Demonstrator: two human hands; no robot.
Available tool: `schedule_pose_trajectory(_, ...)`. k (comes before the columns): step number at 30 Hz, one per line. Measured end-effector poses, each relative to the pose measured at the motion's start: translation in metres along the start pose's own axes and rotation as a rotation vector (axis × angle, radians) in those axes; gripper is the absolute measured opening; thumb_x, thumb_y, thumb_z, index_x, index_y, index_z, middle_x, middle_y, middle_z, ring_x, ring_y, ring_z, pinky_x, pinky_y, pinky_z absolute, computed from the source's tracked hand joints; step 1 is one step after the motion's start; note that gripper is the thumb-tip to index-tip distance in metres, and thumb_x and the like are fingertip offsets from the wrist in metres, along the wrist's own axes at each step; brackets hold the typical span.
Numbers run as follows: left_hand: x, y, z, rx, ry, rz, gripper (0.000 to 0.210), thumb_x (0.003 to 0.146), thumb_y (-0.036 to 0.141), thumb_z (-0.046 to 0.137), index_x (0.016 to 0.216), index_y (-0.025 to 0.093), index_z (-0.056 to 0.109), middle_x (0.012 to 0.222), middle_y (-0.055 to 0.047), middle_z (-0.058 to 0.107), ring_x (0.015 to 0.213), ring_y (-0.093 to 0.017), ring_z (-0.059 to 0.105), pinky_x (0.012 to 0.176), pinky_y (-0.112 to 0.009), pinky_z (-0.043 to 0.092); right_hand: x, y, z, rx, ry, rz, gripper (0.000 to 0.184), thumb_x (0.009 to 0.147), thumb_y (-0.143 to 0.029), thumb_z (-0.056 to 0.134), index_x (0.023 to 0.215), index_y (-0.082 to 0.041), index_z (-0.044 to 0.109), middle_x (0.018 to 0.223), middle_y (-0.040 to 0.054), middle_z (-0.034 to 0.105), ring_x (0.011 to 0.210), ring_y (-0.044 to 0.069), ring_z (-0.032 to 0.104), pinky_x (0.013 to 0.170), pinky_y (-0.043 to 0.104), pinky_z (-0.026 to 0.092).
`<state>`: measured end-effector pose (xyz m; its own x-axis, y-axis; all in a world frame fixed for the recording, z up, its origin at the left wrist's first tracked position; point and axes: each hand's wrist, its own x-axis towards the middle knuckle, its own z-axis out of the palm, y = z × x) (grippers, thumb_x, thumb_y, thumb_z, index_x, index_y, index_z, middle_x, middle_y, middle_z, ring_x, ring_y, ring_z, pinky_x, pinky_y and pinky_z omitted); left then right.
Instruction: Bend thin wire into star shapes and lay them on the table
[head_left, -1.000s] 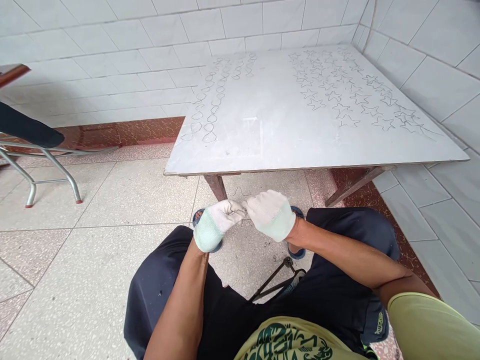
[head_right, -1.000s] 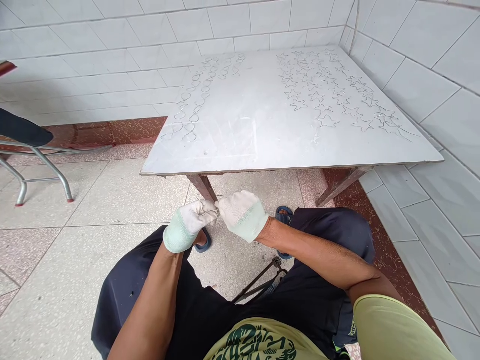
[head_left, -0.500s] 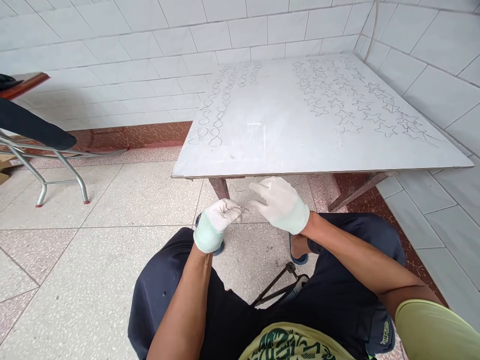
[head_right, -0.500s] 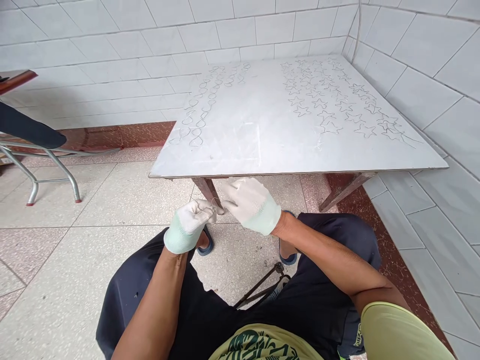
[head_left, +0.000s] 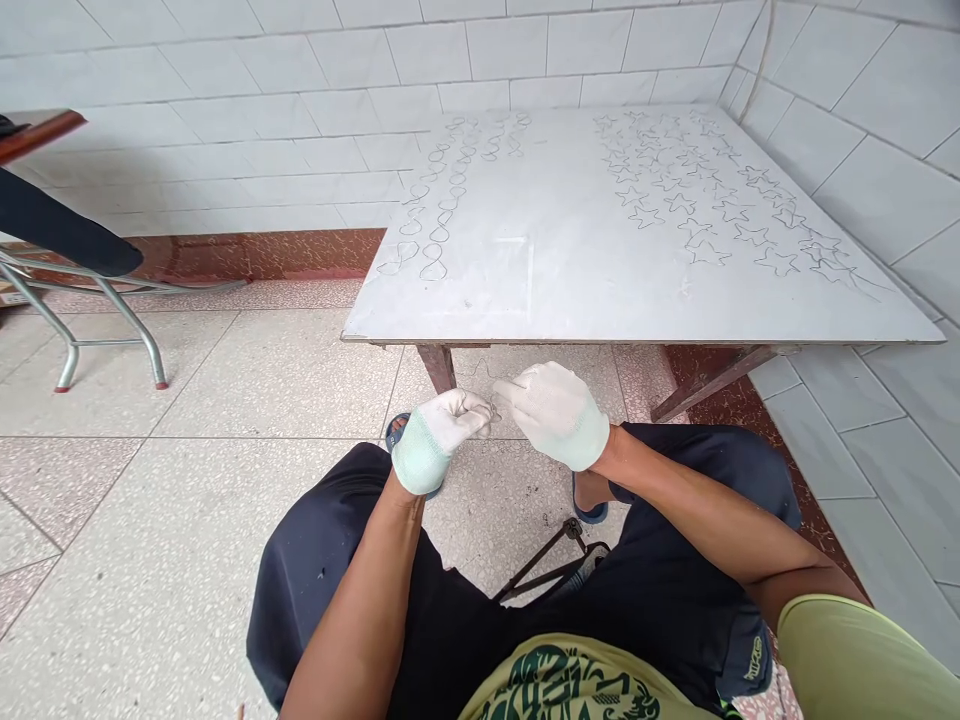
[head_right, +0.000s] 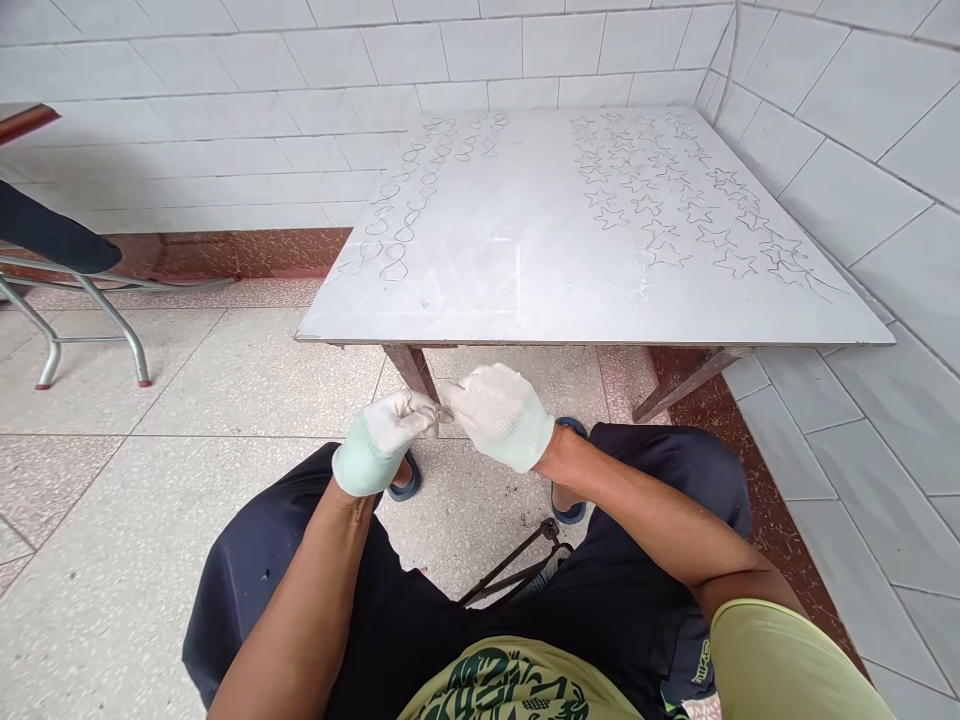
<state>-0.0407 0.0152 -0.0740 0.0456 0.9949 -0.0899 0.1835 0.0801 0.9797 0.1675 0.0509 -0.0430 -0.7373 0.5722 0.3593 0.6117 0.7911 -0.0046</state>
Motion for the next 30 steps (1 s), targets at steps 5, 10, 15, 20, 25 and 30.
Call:
schedule_pose_trajectory(5, 0.009, -0.016, 0.014, -0.271, 0.094, 0.013, 0.028, 0.075, 0.045, 0.076, 0.078, 0.020, 0.064, 0.067, -0.003, 0.072, 0.067, -0.020, 0.066, 0.074, -0.034, 0.049, -0.008, -0.003, 0.017, -0.055, 0.188, 0.082, 0.025, 0.107, -0.020, 0.051, 0.107, -0.019, 0.076, 0.081, 0.0044, 0.072, 0.078, 0.023, 0.059, 0.075, 0.040, 0.030)
schedule_pose_trajectory(10, 0.009, -0.017, 0.022, -0.338, 0.054, -0.004, 0.030, 0.079, 0.048, 0.075, 0.077, 0.021, 0.061, 0.064, -0.001, 0.068, 0.066, -0.018, 0.062, 0.075, -0.033, 0.047, -0.008, -0.003, 0.025, -0.100, 0.279, 0.138, 0.026, 0.105, -0.019, 0.053, 0.092, -0.020, 0.076, 0.071, 0.0034, 0.066, 0.072, 0.022, 0.054, 0.072, 0.040, 0.027)
schedule_pose_trajectory(15, 0.008, -0.014, 0.023, -0.267, 0.086, 0.014, 0.023, 0.081, 0.041, 0.073, 0.078, 0.022, 0.061, 0.069, -0.001, 0.071, 0.065, -0.016, 0.060, 0.074, -0.032, 0.046, -0.006, -0.003, 0.023, -0.127, 0.270, 0.117, 0.028, 0.103, -0.016, 0.051, 0.092, -0.018, 0.076, 0.068, 0.0044, 0.063, 0.070, 0.021, 0.051, 0.071, 0.039, 0.026)
schedule_pose_trajectory(20, 0.013, -0.016, 0.026, -0.335, 0.091, -0.021, 0.021, 0.074, 0.038, 0.078, 0.079, 0.020, 0.067, 0.066, 0.000, 0.070, 0.064, -0.017, 0.061, 0.071, -0.032, 0.047, -0.007, -0.005, 0.022, -0.112, 0.189, 0.105, 0.027, 0.103, -0.019, 0.051, 0.089, -0.017, 0.074, 0.068, 0.0049, 0.063, 0.069, 0.021, 0.051, 0.070, 0.040, 0.024)
schedule_pose_trajectory(25, 0.014, -0.014, 0.025, -0.328, 0.057, -0.012, 0.023, 0.072, 0.038, 0.080, 0.068, 0.020, 0.066, 0.065, -0.002, 0.069, 0.065, -0.017, 0.060, 0.071, -0.032, 0.046, -0.008, -0.010, 0.022, -0.073, 0.163, 0.126, 0.033, 0.109, -0.026, 0.047, 0.093, -0.019, 0.075, 0.070, 0.0043, 0.066, 0.069, 0.021, 0.055, 0.070, 0.040, 0.025)
schedule_pose_trajectory(30, 0.012, -0.010, 0.019, -0.330, 0.145, -0.005, 0.026, 0.074, 0.043, 0.079, 0.075, 0.020, 0.068, 0.066, -0.002, 0.070, 0.068, -0.018, 0.062, 0.075, -0.034, 0.048, -0.003, -0.005, 0.006, -0.022, 0.155, 0.239, 0.039, 0.109, -0.045, 0.051, 0.090, -0.020, 0.074, 0.075, 0.0071, 0.070, 0.079, 0.024, 0.061, 0.074, 0.039, 0.031)
